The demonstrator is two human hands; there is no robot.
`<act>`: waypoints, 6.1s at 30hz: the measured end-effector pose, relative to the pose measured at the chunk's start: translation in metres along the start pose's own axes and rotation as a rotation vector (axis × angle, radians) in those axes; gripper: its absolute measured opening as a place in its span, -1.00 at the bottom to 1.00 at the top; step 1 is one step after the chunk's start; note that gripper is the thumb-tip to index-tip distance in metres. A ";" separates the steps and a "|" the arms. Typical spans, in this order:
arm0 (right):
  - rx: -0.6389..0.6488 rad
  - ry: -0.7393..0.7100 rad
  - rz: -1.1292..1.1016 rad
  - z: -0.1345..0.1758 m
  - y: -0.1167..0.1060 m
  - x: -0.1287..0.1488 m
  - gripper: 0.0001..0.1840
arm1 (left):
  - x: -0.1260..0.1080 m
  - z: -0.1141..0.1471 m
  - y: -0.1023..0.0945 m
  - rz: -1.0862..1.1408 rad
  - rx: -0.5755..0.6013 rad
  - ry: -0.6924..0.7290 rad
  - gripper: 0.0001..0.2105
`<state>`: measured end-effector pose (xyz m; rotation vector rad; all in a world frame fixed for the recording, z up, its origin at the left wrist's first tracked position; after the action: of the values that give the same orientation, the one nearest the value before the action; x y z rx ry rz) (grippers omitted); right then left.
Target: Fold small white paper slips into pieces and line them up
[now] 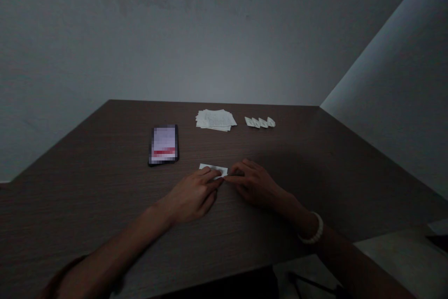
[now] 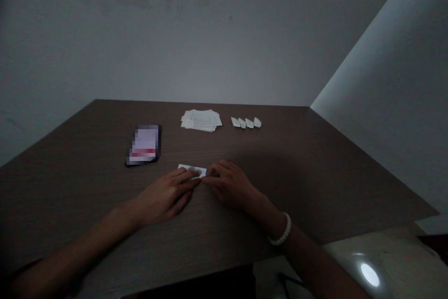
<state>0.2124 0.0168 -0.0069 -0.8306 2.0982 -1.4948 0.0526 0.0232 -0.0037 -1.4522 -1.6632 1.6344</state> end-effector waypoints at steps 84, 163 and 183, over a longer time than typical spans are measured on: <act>0.116 -0.032 0.172 -0.002 -0.001 0.006 -0.61 | 0.001 -0.002 -0.008 0.113 0.012 -0.026 -0.72; -0.052 0.142 -0.193 -0.032 0.016 -0.016 -0.78 | 0.034 0.007 -0.024 0.079 -0.058 -0.077 -0.78; 0.050 0.097 -0.092 -0.022 0.005 -0.015 -0.77 | 0.032 0.008 -0.031 -0.010 -0.009 -0.099 -0.71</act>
<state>0.2084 0.0436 -0.0048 -0.8633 2.1080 -1.6591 0.0212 0.0532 0.0101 -1.3861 -1.7300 1.7205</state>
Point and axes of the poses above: each hand's wrist, its own z-axis away from the middle knuckle, its own y-axis out of the palm, x = y × z, the point moved 5 cm from there along -z, towards the middle knuckle, and after that the axes turned 9 degrees about z, right-handed, at the moved point
